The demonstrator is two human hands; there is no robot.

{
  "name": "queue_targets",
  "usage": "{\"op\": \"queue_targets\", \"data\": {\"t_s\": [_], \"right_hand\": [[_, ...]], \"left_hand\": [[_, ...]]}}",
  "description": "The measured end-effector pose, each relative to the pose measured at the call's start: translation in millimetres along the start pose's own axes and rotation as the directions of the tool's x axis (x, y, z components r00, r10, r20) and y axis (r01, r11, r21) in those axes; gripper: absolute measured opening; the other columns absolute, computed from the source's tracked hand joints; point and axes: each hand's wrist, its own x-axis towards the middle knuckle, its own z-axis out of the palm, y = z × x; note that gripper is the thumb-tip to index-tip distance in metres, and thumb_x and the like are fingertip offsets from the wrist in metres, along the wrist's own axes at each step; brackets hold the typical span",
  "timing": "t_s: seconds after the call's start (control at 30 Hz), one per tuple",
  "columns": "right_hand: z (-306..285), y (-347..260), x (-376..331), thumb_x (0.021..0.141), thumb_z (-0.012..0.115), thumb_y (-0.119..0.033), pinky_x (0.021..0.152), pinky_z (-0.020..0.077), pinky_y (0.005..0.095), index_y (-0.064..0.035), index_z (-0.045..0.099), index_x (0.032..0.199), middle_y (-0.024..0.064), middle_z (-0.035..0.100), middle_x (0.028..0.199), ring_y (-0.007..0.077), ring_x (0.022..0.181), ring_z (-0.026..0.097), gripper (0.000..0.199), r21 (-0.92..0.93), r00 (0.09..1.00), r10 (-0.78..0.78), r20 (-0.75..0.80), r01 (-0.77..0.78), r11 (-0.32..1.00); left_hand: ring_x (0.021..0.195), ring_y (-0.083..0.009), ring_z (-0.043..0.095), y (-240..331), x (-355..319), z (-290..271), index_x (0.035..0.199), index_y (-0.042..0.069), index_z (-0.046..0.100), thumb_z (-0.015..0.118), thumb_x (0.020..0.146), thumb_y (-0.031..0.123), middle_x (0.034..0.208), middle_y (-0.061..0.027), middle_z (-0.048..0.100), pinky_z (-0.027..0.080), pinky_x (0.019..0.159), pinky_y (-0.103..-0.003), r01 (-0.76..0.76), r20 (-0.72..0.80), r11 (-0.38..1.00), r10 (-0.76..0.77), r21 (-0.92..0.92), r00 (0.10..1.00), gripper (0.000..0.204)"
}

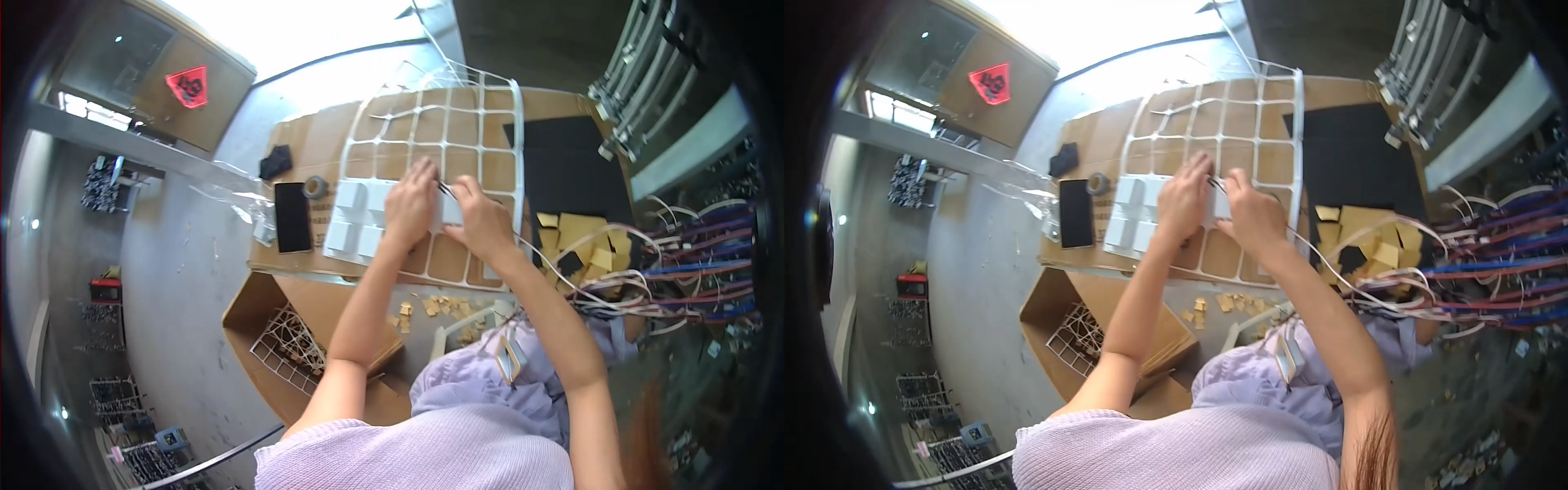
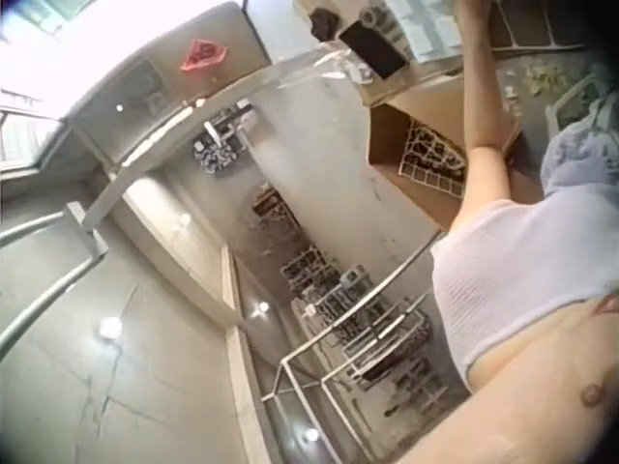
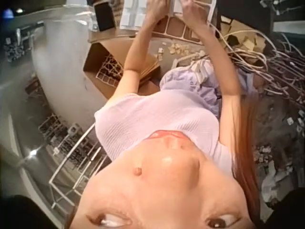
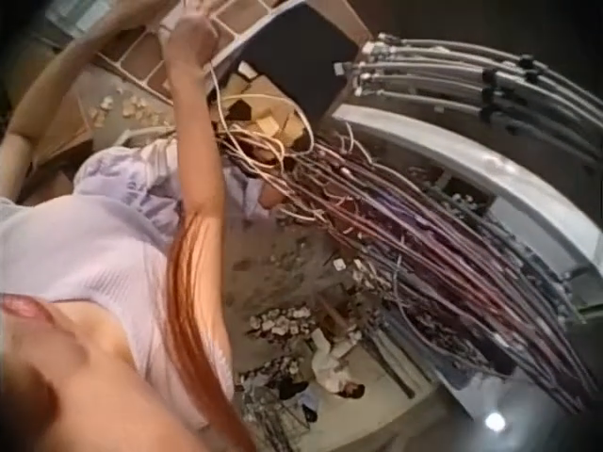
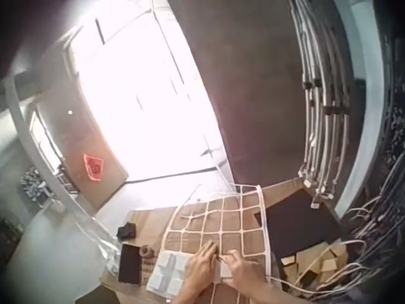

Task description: Assembling electronic wiring components by attaching connectors and adhesive pads to wires.

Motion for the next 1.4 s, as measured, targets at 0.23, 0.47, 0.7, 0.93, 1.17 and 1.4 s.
{"op": "queue_targets", "data": {"t_s": [0.23, 0.47, 0.7, 0.93, 1.17, 1.4], "right_hand": [[-30.3, -11.6, -40.5, 0.061, 0.082, -0.018, 0.067, 0.0557, 0.0339, -0.0075, 0.050, 0.115, 0.0052, 0.054, 0.123, 0.0266, 0.091, 0.065, 0.064, 0.116, 0.847, -0.161, -0.507, 0.252, 0.961], [-112.2, -72.1, -109.2, 0.075, 0.075, -0.043, 0.062, 0.0538, 0.0287, -0.0068, 0.048, 0.118, 0.0068, 0.053, 0.126, 0.0186, 0.097, 0.063, 0.063, 0.145, 0.853, -0.179, -0.490, 0.282, 0.948], [-149.7, -45.0, -201.1, 0.077, 0.079, -0.036, 0.083, 0.0503, 0.0267, -0.0015, 0.044, 0.125, 0.0094, 0.054, 0.122, 0.0128, 0.103, 0.058, 0.069, 0.844, 0.845, 0.325, -0.426, 0.242, 0.478], [-162.7, -5.0, -277.2, 0.099, 0.045, -0.040, 0.092, 0.0417, 0.0310, 0.0047, 0.050, 0.127, 0.0122, 0.057, 0.114, 0.0179, 0.105, 0.054, 0.054, 0.670, 0.662, 0.437, -0.609, 0.134, 0.730], [-194.7, 11.3, -327.3, 0.096, 0.053, -0.010, 0.066, 0.0397, 0.0177, -0.0015, 0.066, 0.116, 0.0026, 0.058, 0.093, 0.0052, 0.079, 0.051, 0.024, 0.349, 0.485, 0.415, -0.770, -0.225, 0.910], [-186.8, 16.5, -331.0, 0.094, 0.057, -0.006, 0.073, 0.0425, 0.0190, 0.0015, 0.066, 0.109, 0.0044, 0.059, 0.097, 0.0080, 0.083, 0.054, 0.019, 0.588, 0.364, 0.586, -0.724, -0.120, 0.800]], "left_hand": [[0.111, -0.0323, 0.058, 22.1, 4.0, 2.3, 0.116, 0.004, 0.059, 0.050, 0.090, 0.017, 0.129, -0.0141, 0.057, 0.047, 0.090, -0.041, 0.027, 0.075, 0.998, -0.023, -0.055, 0.997, 0.030], [0.129, -0.0305, 0.044, -74.1, -13.9, 18.9, 0.137, 0.011, 0.045, 0.057, 0.088, 0.010, 0.141, -0.0142, 0.046, 0.031, 0.108, -0.040, 0.151, 0.028, 0.928, -0.150, -0.340, 0.988, 0.051], [0.094, -0.0289, 0.057, 125.3, -56.7, -47.5, 0.108, 0.000, 0.059, 0.059, 0.083, 0.008, 0.102, -0.0148, 0.061, 0.044, 0.086, -0.042, -0.468, -0.433, 0.778, 0.282, -0.419, 0.856, 0.027], [0.102, -0.0306, 0.060, 304.3, -117.3, -51.3, 0.111, -0.001, 0.062, 0.078, 0.070, 0.008, 0.105, -0.0144, 0.064, 0.038, 0.100, -0.048, -0.363, -0.204, 0.266, 0.480, -0.893, 0.853, 0.045], [0.105, -0.0130, 0.054, 356.4, -122.4, -36.7, 0.111, -0.001, 0.057, 0.065, 0.084, 0.006, 0.108, -0.0036, 0.058, 0.036, 0.099, -0.026, 0.690, 0.523, -0.148, 0.546, -0.708, 0.654, 0.029], [0.098, -0.0119, 0.055, 372.6, -125.7, -13.4, 0.117, -0.001, 0.051, 0.071, 0.082, 0.005, 0.102, -0.0019, 0.058, 0.043, 0.090, -0.025, 0.639, 0.521, -0.088, 0.501, -0.764, 0.691, 0.040]]}}
